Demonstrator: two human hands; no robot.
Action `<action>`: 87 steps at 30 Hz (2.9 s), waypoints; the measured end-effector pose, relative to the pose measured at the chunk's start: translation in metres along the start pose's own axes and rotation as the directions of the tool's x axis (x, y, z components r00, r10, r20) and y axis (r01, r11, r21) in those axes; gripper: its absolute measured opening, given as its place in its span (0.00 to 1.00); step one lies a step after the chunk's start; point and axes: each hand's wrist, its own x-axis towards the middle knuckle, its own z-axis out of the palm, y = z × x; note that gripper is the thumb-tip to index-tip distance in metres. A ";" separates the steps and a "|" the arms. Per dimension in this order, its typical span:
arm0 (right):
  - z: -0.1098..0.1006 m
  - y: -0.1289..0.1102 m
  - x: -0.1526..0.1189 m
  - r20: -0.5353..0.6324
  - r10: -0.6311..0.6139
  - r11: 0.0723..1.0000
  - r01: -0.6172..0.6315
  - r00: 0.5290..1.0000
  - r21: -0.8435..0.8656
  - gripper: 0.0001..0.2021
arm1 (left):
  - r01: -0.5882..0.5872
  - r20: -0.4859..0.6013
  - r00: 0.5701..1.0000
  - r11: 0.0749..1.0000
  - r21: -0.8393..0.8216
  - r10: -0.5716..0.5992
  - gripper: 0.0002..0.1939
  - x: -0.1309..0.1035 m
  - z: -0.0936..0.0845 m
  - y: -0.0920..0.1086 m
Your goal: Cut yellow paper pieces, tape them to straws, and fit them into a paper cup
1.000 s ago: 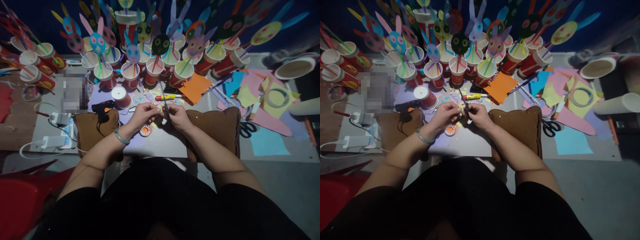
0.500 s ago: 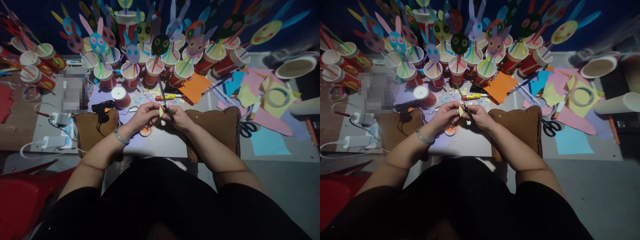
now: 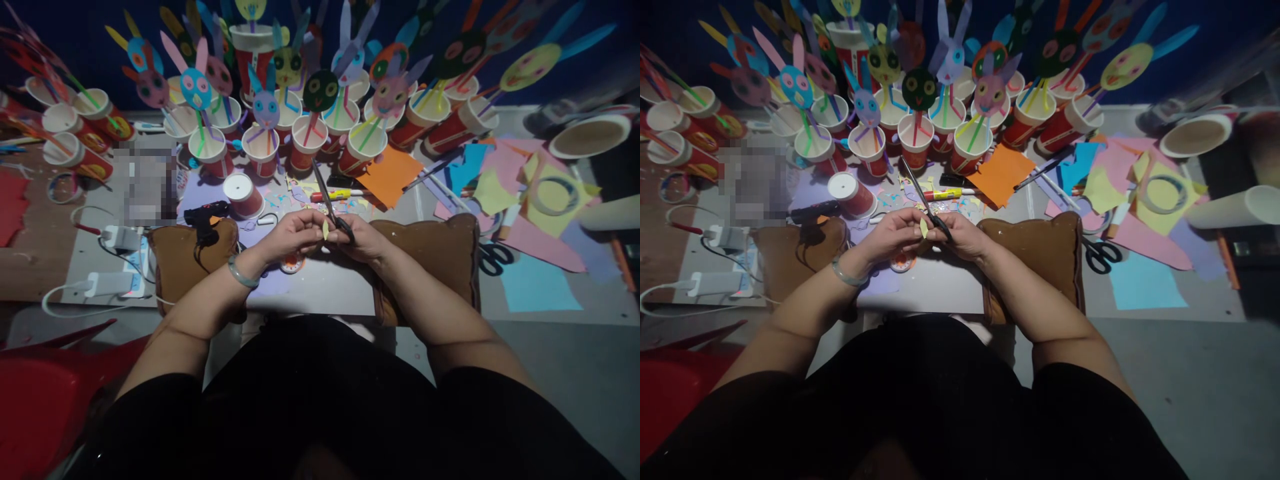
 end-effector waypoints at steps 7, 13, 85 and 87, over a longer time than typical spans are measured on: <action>0.004 -0.003 0.000 0.002 0.012 0.999 -0.012 1.000 0.045 0.21 | -0.026 0.002 1.000 1.000 0.014 0.026 0.24 0.001 0.000 -0.003; 0.003 0.000 0.002 -0.039 -0.015 1.000 0.015 0.999 0.014 0.22 | -0.018 -0.040 0.999 1.000 0.026 0.019 0.24 0.002 -0.004 -0.003; 0.008 0.006 0.002 0.009 -0.073 0.805 0.065 0.997 -0.589 0.23 | -0.172 -0.410 0.884 0.972 0.163 0.225 0.09 0.005 -0.010 0.003; 0.008 0.006 0.003 0.015 -0.060 0.809 0.058 0.998 -0.585 0.24 | -0.177 -0.408 0.883 0.970 0.169 0.232 0.08 0.006 -0.010 0.003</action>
